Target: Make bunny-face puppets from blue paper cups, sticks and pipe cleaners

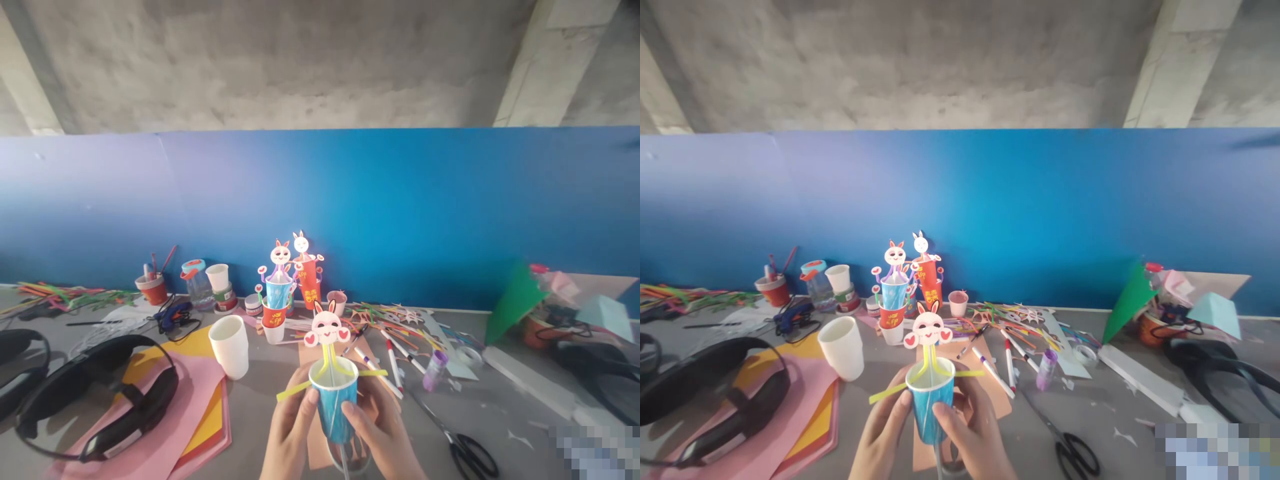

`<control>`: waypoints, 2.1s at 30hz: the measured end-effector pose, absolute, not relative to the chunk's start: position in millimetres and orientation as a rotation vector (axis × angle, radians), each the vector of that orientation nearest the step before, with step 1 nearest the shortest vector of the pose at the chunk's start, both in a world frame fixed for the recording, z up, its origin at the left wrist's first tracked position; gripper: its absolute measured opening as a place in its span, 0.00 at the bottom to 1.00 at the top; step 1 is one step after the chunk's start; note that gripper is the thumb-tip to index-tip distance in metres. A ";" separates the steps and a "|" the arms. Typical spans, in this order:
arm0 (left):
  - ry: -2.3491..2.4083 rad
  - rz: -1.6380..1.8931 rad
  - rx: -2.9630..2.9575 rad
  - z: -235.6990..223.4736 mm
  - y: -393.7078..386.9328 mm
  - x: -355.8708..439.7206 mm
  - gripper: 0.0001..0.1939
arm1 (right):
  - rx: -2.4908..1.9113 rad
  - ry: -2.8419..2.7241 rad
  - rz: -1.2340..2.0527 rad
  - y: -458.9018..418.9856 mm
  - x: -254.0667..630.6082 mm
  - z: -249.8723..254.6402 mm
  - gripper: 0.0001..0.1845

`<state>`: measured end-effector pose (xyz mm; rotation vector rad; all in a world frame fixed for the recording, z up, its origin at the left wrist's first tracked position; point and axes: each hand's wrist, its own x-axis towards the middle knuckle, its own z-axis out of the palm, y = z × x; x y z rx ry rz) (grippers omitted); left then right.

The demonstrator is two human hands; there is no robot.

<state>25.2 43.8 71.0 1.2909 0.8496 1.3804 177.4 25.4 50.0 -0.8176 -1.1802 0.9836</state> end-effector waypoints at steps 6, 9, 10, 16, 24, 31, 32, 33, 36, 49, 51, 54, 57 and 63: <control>0.692 1.177 1.161 60.3 47.4 26.8 0.24 | -0.846 -1.183 0.993 29.4 171.8 46.4 0.21; 0.680 1.078 1.124 58.2 51.9 24.3 0.24 | -0.896 -1.251 0.972 30.1 173.1 42.5 0.18; 0.702 1.068 1.118 58.5 54.7 21.3 0.24 | -0.926 -1.292 0.957 29.8 175.5 40.2 0.18; 1.019 1.019 1.164 50.7 85.6 -13.5 0.24 | -1.346 -1.721 0.619 22.8 199.9 15.0 0.11; 1.198 0.928 1.371 23.1 119.7 -41.6 0.27 | -1.386 -2.198 0.313 15.8 208.6 -27.3 0.17; 1.255 0.993 1.493 26.9 120.0 -42.7 0.22 | -1.254 -2.207 0.021 18.3 212.2 -37.4 0.07; 1.269 0.990 1.501 26.3 120.2 -43.7 0.21 | -1.238 -2.185 0.010 17.4 213.1 -34.8 0.07; 1.283 0.988 1.513 25.4 120.5 -44.9 0.20 | -1.231 -2.162 0.007 16.3 214.2 -31.7 0.07; 1.306 0.998 1.553 20.3 121.0 -49.1 0.19 | -1.244 -2.103 -0.007 12.8 219.3 -22.9 0.09; 1.463 1.097 1.541 10.6 120.6 -69.6 0.27 | -1.531 -2.037 -0.082 6.9 244.2 -13.3 0.10; 1.496 1.101 1.530 12.9 121.6 -72.1 0.28 | -1.555 -2.045 -0.078 6.5 243.9 -16.1 0.11; 1.493 1.044 1.495 12.5 121.2 -74.3 0.29 | -1.588 -2.058 -0.044 6.4 243.6 -20.1 0.12; 1.494 1.022 1.480 9.9 118.9 -74.8 0.30 | -1.594 -2.054 -0.007 4.5 244.0 -20.8 0.12; 1.426 1.001 1.635 10.8 115.3 -67.5 0.26 | -1.606 -2.025 0.035 2.5 242.5 -15.6 0.12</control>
